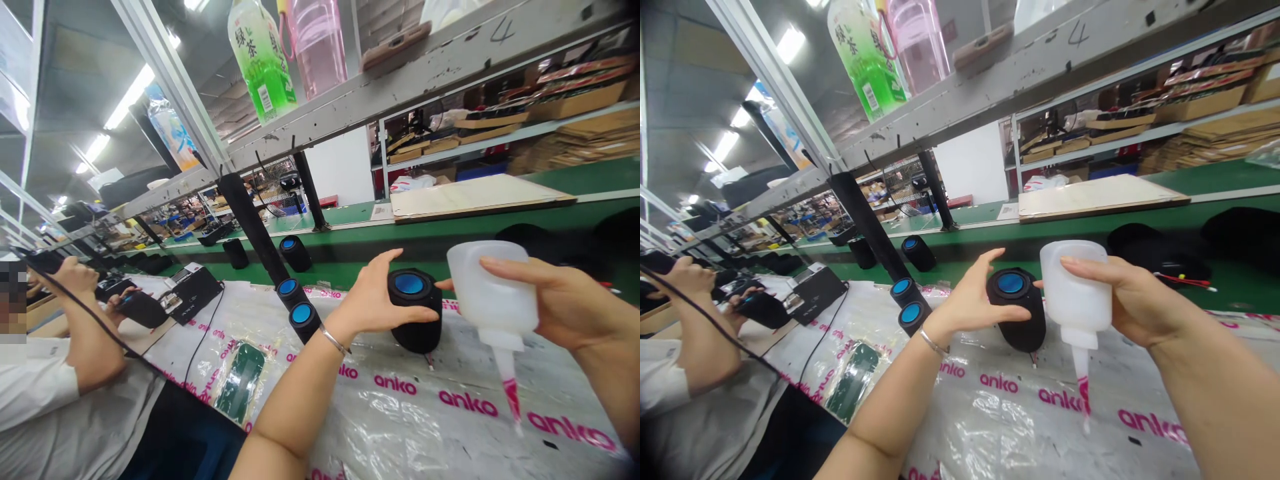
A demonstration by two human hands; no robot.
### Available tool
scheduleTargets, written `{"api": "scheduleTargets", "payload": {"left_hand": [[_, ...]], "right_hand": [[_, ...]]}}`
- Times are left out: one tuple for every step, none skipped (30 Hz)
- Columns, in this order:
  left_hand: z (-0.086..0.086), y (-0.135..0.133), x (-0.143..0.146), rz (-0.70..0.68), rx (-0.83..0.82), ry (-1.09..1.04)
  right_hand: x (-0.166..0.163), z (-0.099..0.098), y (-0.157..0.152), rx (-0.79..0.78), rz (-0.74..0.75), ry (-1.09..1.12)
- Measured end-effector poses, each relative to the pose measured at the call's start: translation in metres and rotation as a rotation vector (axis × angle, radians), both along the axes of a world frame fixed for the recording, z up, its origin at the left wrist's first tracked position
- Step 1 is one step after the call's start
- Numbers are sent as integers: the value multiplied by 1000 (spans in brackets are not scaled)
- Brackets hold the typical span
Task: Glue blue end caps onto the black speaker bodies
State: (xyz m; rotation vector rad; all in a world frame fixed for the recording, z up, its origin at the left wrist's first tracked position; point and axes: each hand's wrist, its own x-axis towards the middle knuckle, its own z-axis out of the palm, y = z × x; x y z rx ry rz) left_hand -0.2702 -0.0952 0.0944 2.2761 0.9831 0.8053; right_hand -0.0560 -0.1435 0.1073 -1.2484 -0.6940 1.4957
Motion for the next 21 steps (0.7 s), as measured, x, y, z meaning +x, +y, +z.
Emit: {"api": "scheduleTargets", "payload": {"left_hand": [[0,2,3,-3,-57,51],[1,6,6,3,-104,92],[1,10,10,25,-136,117],[1,15,13,69,-148,123],[1,21,17,129,-147,110],[0,29,22,195,-139,84],[-1,37,27,259,-129,51],[-3,46,32,317,-117,14],[-5,56,38,368,-102,-21],[-7,66,44,419,-81,-48],[-9,76,50,466,-61,-65],[-12,86,56,512,-46,-73],[-14,95,62,551,-38,-73],[-16,104,67,578,-35,-69],[-18,111,72,597,-36,-62],[-20,118,75,608,-41,-54],[-21,124,78,615,-48,-45],[-21,130,80,625,-60,-34],[-21,135,82,635,-73,-21],[-20,139,82,646,-89,-7],[-20,143,82,656,-107,7]], "right_hand": [[1,1,-1,-5,-8,32],[2,3,-1,-5,-25,68],[3,5,-2,3,-53,104],[5,8,-3,17,-92,136],[7,11,-4,39,-141,160],[10,13,-4,79,-204,177],[14,15,-4,136,-273,196],[18,16,-3,209,-341,215],[23,17,-3,291,-398,235],[27,17,-2,372,-446,253],[32,17,-2,438,-486,272],[37,17,-2,475,-514,292],[41,18,-2,485,-537,313],[44,18,-2,477,-560,337],[48,20,-3,456,-587,363],[50,21,-4,435,-615,386],[52,23,-5,423,-638,401],[55,25,-7,417,-662,408],[57,26,-8,417,-686,409],[60,27,-9,423,-709,406],[63,27,-10,431,-732,404]]}}
